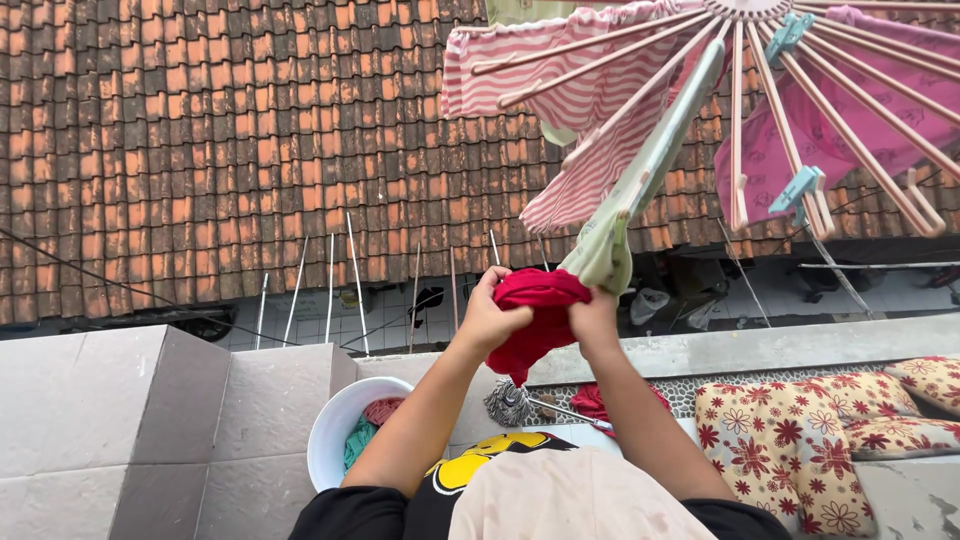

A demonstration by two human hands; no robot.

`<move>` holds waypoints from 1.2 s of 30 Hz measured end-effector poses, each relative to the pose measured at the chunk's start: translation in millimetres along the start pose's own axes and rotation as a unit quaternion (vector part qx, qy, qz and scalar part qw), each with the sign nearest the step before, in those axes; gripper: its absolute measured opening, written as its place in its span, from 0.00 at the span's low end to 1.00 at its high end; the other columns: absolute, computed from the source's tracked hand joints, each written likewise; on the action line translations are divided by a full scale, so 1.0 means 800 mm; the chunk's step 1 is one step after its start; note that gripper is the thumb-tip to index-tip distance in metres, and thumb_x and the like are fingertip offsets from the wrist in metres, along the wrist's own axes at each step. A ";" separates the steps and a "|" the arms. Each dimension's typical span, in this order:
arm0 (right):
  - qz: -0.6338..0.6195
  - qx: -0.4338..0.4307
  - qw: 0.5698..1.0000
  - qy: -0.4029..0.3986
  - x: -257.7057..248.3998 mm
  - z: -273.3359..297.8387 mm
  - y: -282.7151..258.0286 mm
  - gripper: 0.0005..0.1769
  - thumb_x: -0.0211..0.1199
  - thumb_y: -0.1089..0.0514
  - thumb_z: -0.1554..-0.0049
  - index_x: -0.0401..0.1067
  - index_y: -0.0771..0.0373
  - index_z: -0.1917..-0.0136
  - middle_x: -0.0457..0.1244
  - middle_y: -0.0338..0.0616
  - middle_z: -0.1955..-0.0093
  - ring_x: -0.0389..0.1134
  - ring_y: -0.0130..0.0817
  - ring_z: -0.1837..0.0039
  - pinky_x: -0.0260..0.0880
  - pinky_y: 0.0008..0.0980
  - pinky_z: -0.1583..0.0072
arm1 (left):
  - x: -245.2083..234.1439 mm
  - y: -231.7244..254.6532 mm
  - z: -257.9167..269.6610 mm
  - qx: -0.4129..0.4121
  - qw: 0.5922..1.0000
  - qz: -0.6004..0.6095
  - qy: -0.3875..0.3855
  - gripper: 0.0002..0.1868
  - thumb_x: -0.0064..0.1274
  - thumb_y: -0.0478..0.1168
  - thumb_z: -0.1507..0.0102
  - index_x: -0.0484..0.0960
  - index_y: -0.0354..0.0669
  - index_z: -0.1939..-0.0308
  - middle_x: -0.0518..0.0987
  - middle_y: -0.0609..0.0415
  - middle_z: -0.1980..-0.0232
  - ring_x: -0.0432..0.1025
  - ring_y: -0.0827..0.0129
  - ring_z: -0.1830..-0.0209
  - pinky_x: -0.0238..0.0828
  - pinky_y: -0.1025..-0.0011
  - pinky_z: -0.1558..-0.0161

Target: The person is hanging laundry on a circular drying rack on a balcony.

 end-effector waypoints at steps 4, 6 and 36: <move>-0.340 0.196 0.916 -0.082 0.021 0.045 -0.097 0.23 0.63 0.64 0.43 0.68 0.67 0.34 0.69 0.47 0.42 0.72 0.39 0.42 0.72 0.40 0.40 | 0.004 0.039 0.017 0.006 0.971 -0.230 0.059 0.24 0.59 0.29 0.49 0.69 0.42 0.51 0.80 0.50 0.66 0.72 0.68 0.68 0.70 0.70 0.62; -0.336 0.210 0.907 -0.143 0.030 0.061 -0.125 0.23 0.62 0.67 0.44 0.68 0.64 0.35 0.67 0.44 0.40 0.69 0.37 0.38 0.70 0.40 0.37 | 0.004 0.046 0.021 0.067 0.946 -0.295 0.116 0.20 0.61 0.32 0.45 0.73 0.42 0.51 0.80 0.50 0.66 0.74 0.69 0.66 0.71 0.70 0.60; -0.103 0.037 0.984 -0.138 0.017 0.057 -0.062 0.20 0.68 0.66 0.44 0.72 0.65 0.38 0.70 0.41 0.44 0.71 0.33 0.44 0.73 0.35 0.41 | -0.007 -0.022 0.012 -0.056 0.992 0.089 0.071 0.22 0.48 0.23 0.47 0.69 0.43 0.50 0.78 0.58 0.61 0.73 0.76 0.63 0.72 0.75 0.60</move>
Point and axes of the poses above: each hand's wrist, its own z-axis away from the middle knuckle, its own x-axis out of the palm, y = z × x, the point moved 5 cm from there along -z, towards the middle knuckle
